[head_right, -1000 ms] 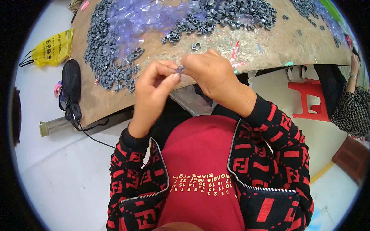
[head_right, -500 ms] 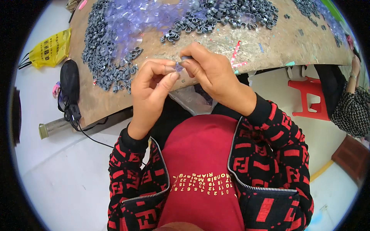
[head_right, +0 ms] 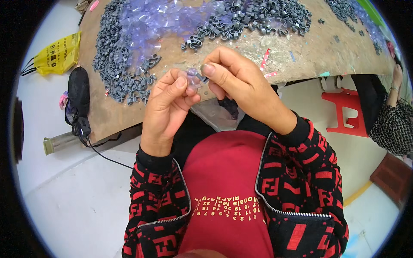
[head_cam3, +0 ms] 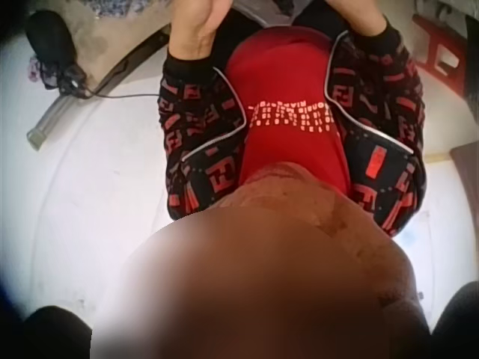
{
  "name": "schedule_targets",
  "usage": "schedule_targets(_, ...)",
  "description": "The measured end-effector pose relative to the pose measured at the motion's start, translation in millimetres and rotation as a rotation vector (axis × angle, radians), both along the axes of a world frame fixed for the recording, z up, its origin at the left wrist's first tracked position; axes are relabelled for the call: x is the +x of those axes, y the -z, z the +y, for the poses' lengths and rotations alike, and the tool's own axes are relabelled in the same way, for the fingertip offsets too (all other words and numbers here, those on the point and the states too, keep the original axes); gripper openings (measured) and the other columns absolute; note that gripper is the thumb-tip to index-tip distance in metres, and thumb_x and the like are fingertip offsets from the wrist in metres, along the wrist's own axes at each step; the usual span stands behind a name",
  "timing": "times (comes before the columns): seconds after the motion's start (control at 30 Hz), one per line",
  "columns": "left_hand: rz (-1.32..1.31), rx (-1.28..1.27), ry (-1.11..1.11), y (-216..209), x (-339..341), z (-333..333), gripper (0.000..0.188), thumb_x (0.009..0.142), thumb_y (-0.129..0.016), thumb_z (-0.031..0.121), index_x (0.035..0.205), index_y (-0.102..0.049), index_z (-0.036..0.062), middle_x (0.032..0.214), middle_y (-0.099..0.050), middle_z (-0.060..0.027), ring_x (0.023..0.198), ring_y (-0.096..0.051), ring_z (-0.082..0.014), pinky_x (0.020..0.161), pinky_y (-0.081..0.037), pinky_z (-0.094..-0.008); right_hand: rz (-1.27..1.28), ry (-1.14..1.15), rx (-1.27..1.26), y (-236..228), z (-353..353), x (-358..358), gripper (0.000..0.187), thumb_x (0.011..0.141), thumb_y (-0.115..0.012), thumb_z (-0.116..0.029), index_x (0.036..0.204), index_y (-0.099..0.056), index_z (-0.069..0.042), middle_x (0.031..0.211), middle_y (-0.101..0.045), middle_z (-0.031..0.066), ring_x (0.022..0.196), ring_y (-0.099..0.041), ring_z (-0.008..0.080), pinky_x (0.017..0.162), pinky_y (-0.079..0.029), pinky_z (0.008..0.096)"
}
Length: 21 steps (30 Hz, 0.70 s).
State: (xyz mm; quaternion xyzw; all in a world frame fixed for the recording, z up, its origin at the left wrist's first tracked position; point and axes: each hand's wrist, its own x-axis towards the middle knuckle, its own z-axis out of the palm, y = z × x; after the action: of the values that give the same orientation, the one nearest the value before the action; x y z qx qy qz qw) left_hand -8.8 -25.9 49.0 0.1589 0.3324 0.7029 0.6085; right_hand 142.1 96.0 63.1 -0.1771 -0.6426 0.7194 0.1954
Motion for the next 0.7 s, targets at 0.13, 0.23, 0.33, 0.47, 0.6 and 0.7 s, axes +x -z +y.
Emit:
schedule_targets(0.13, -0.001, -0.011, 0.011, 1.8, 1.1, 1.0, 0.011, 0.094, -0.062, 0.013, 0.096, -0.058, 0.0033, 0.088, -0.065, -0.0057, 0.079, -0.064, -0.0125, 0.076, -0.056, -0.029, -0.006, -0.044, 0.02, 0.4, 4.4, 2.9, 0.021, 0.102, -0.048, -0.026, 0.098, -0.051, -0.005, 0.072, -0.044, -0.0044, 0.059, -0.042, 0.0036, 0.051, -0.03, 0.0198)
schedule_targets(0.23, -0.004, -0.019, -0.003, 4.0, 2.0, 0.4, 0.007, 0.095, -0.061, 0.01, 0.098, -0.056, 0.0051, 0.087, -0.064, -0.0035, 0.077, -0.065, -0.0117, 0.073, -0.058, -0.0294, -0.043, -0.021, 0.137, -1.5, 3.3, 3.3, 0.021, 0.102, -0.049, -0.025, 0.097, -0.051, -0.005, 0.072, -0.044, -0.0047, 0.059, -0.042, 0.0038, 0.051, -0.031, 0.0199)
schedule_targets(0.33, -0.073, -0.013, 0.007, 5.6, 0.6, -0.4, 0.008, 0.096, -0.059, 0.011, 0.1, -0.056, 0.0044, 0.092, -0.064, -0.0054, 0.079, -0.063, -0.0112, 0.074, -0.058, -0.0289, -0.089, -0.005, 0.238, -2.1, 4.1, 3.5, 0.021, 0.102, -0.049, -0.025, 0.096, -0.05, -0.005, 0.072, -0.043, -0.005, 0.058, -0.042, 0.004, 0.051, -0.031, 0.0199)
schedule_targets(0.47, -0.263, -0.026, 0.089, 9.4, -1.7, 1.0, 0.01, 0.096, -0.059, 0.014, 0.098, -0.058, 0.0033, 0.095, -0.067, -0.007, 0.081, -0.066, -0.0118, 0.076, -0.059, -0.0306, -0.043, -0.085, -0.095, -5.6, 9.4, 5.5, 0.022, 0.102, -0.05, -0.026, 0.095, -0.05, -0.005, 0.071, -0.042, -0.0053, 0.057, -0.041, 0.004, 0.051, -0.031, 0.0198)
schedule_targets(0.6, -0.344, -0.013, 0.124, 12.1, 1.1, -0.2, 0.011, 0.096, -0.057, 0.013, 0.1, -0.057, 0.0028, 0.096, -0.067, -0.0084, 0.083, -0.066, -0.0129, 0.077, -0.059, -0.0307, -0.051, -0.11, -0.11, -2.2, 6.5, 3.7, 0.023, 0.102, -0.05, -0.027, 0.094, -0.051, -0.006, 0.069, -0.043, -0.0053, 0.057, -0.041, 0.0039, 0.051, -0.03, 0.0197)
schedule_targets(0.7, -0.24, -0.015, 0.038, 5.4, 6.1, -1.7, 0.011, 0.096, -0.056, 0.013, 0.101, -0.056, 0.0026, 0.095, -0.067, -0.0089, 0.084, -0.067, -0.015, 0.079, -0.058, -0.0325, -0.063, -0.053, 0.079, -3.8, 3.5, 2.9, 0.021, 0.101, -0.05, -0.025, 0.094, -0.051, -0.006, 0.069, -0.044, -0.0045, 0.058, -0.041, 0.0042, 0.051, -0.031, 0.0202)
